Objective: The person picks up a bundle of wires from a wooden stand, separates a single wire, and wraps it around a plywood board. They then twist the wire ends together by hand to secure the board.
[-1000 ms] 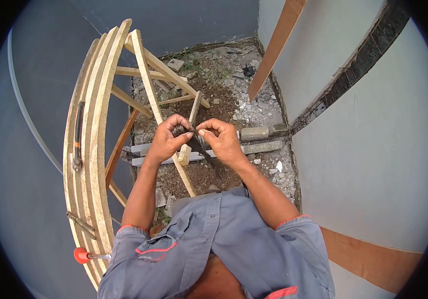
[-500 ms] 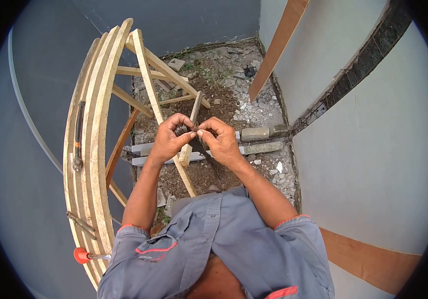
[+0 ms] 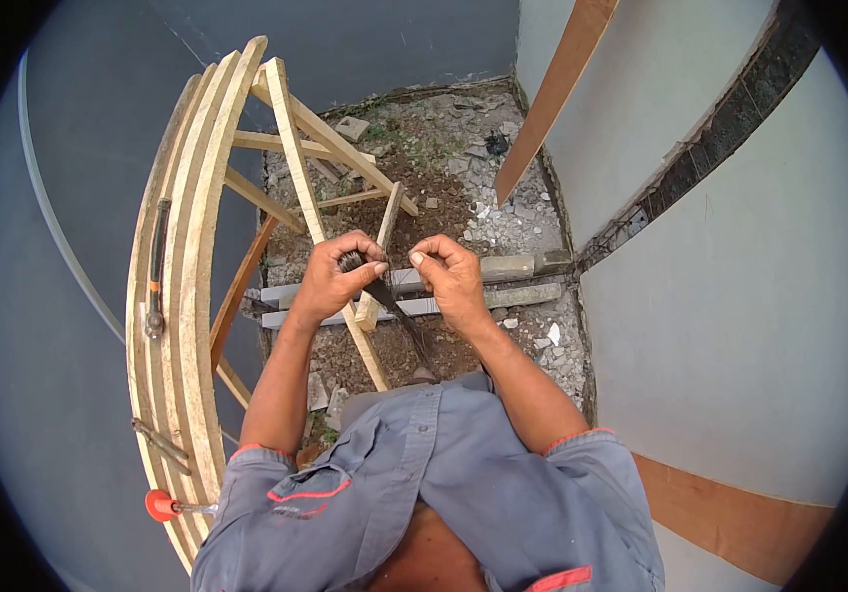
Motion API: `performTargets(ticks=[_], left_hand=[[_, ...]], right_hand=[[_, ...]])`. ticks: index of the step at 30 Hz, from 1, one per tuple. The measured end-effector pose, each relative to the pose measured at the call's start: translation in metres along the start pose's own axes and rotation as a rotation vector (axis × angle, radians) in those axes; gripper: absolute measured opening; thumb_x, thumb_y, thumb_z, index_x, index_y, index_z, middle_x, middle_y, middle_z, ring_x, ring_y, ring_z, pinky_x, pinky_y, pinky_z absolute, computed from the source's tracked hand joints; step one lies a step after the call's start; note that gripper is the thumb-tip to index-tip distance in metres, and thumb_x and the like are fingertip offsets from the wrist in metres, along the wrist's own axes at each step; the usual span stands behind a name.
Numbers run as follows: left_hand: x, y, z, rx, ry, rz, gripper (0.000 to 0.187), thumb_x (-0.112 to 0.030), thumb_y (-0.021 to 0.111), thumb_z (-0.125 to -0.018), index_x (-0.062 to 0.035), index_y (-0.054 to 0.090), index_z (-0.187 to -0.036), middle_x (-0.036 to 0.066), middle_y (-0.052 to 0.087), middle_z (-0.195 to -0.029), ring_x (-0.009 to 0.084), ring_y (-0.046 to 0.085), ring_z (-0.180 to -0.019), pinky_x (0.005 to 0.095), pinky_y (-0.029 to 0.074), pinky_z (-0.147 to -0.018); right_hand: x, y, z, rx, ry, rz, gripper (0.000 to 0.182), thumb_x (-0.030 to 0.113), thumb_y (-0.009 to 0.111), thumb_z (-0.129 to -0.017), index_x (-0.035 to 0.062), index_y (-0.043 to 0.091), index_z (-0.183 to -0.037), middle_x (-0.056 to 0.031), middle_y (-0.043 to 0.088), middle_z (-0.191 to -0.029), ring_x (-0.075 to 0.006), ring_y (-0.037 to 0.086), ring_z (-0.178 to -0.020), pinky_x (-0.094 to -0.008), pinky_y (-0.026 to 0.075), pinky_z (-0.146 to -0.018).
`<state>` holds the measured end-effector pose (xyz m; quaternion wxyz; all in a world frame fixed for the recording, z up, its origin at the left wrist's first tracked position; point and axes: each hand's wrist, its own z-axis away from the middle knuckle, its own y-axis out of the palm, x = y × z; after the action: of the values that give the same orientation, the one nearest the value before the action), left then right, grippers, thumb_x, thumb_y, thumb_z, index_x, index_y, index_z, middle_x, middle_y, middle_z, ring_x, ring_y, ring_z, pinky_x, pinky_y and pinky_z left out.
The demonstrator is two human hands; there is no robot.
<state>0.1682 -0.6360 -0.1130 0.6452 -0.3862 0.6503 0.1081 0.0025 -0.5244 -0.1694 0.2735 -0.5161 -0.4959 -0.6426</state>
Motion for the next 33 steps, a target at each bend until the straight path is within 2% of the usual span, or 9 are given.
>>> performTargets(ticks=[3, 5, 7, 8, 11, 23, 27, 29, 33], left_hand=[[0.005, -0.009, 0.002, -0.038, 0.028, 0.013, 0.013, -0.009, 0.073, -0.08, -0.0003, 0.065, -0.085, 0.003, 0.064, -0.082, 0.0116, 0.058, -0.079, 0.0288, 0.047, -0.076], [0.001, -0.008, 0.003, -0.048, -0.04, 0.043, 0.012, -0.008, 0.072, -0.081, -0.0013, 0.062, -0.086, 0.002, 0.062, -0.083, 0.011, 0.057, -0.08, 0.0284, 0.046, -0.076], [0.007, -0.002, 0.001, -0.069, 0.008, 0.025, 0.012, -0.007, 0.07, -0.081, -0.0018, 0.061, -0.086, 0.002, 0.062, -0.083, 0.0108, 0.057, -0.081, 0.028, 0.046, -0.076], [0.009, 0.0, 0.001, -0.093, 0.057, 0.007, 0.011, -0.006, 0.069, -0.081, -0.0023, 0.06, -0.087, 0.001, 0.061, -0.084, 0.0106, 0.056, -0.081, 0.0276, 0.046, -0.076], [0.012, 0.005, 0.001, -0.09, 0.035, 0.039, 0.009, -0.006, 0.067, -0.082, -0.0029, 0.061, -0.088, 0.001, 0.061, -0.084, 0.0091, 0.057, -0.081, 0.0268, 0.047, -0.076], [0.008, 0.022, 0.0, -0.122, 0.025, -0.025, 0.01, -0.005, 0.069, -0.079, -0.0015, 0.06, -0.082, 0.003, 0.062, -0.077, 0.0095, 0.058, -0.074, 0.0264, 0.047, -0.067], [0.008, 0.022, 0.0, -0.095, 0.014, -0.004, 0.011, -0.004, 0.07, -0.078, -0.0014, 0.06, -0.082, 0.003, 0.062, -0.077, 0.01, 0.058, -0.075, 0.0271, 0.047, -0.068], [0.008, 0.019, -0.001, -0.077, 0.038, -0.049, 0.011, -0.004, 0.07, -0.078, -0.0012, 0.06, -0.083, 0.004, 0.062, -0.078, 0.011, 0.058, -0.076, 0.0279, 0.047, -0.071], [0.008, 0.015, -0.001, -0.082, 0.023, -0.037, 0.011, -0.004, 0.07, -0.079, -0.0012, 0.06, -0.083, 0.003, 0.062, -0.08, 0.0117, 0.058, -0.078, 0.0284, 0.047, -0.073]], right_hand=[[0.004, -0.009, -0.004, 0.001, -0.009, 0.079, 0.007, 0.011, 0.064, -0.093, 0.0035, 0.066, -0.094, 0.0072, 0.05, -0.064, -0.0006, 0.042, -0.056, -0.0196, 0.033, -0.049], [0.012, -0.007, -0.003, 0.029, 0.019, 0.103, 0.007, 0.009, 0.064, -0.092, 0.0025, 0.068, -0.095, 0.0045, 0.055, -0.07, -0.0028, 0.045, -0.06, -0.0209, 0.036, -0.053], [0.019, 0.004, -0.004, 0.058, -0.19, 0.313, 0.008, 0.006, 0.065, -0.09, 0.0011, 0.069, -0.094, 0.0011, 0.059, -0.079, -0.0057, 0.049, -0.065, -0.0222, 0.038, -0.057], [0.023, 0.006, -0.004, 0.067, -0.206, 0.397, 0.009, 0.004, 0.066, -0.087, -0.0001, 0.07, -0.094, -0.0014, 0.06, -0.085, -0.0076, 0.051, -0.07, -0.0236, 0.04, -0.061], [0.022, 0.012, -0.006, 0.057, -0.255, 0.419, 0.011, 0.004, 0.068, -0.085, -0.0005, 0.07, -0.094, -0.0012, 0.059, -0.082, -0.0069, 0.051, -0.069, -0.0239, 0.041, -0.061], [0.017, 0.015, -0.006, 0.021, -0.235, 0.399, 0.009, 0.007, 0.07, -0.085, -0.0017, 0.07, -0.086, -0.002, 0.058, -0.08, -0.0068, 0.05, -0.067, -0.0235, 0.04, -0.059], [0.011, 0.01, -0.007, 0.036, -0.235, 0.354, 0.009, 0.007, 0.069, -0.086, -0.0017, 0.068, -0.085, -0.0023, 0.059, -0.081, -0.0063, 0.049, -0.067, -0.0237, 0.04, -0.059], [0.007, 0.004, -0.007, 0.024, -0.024, 0.111, 0.007, 0.006, 0.068, -0.086, -0.0013, 0.068, -0.087, -0.0022, 0.06, -0.081, -0.0064, 0.05, -0.068, -0.0236, 0.04, -0.06], [0.008, -0.004, -0.01, 0.002, 0.0, 0.248, 0.006, 0.005, 0.066, -0.087, -0.0011, 0.067, -0.089, -0.0015, 0.06, -0.081, -0.0063, 0.051, -0.068, -0.0238, 0.041, -0.06]])
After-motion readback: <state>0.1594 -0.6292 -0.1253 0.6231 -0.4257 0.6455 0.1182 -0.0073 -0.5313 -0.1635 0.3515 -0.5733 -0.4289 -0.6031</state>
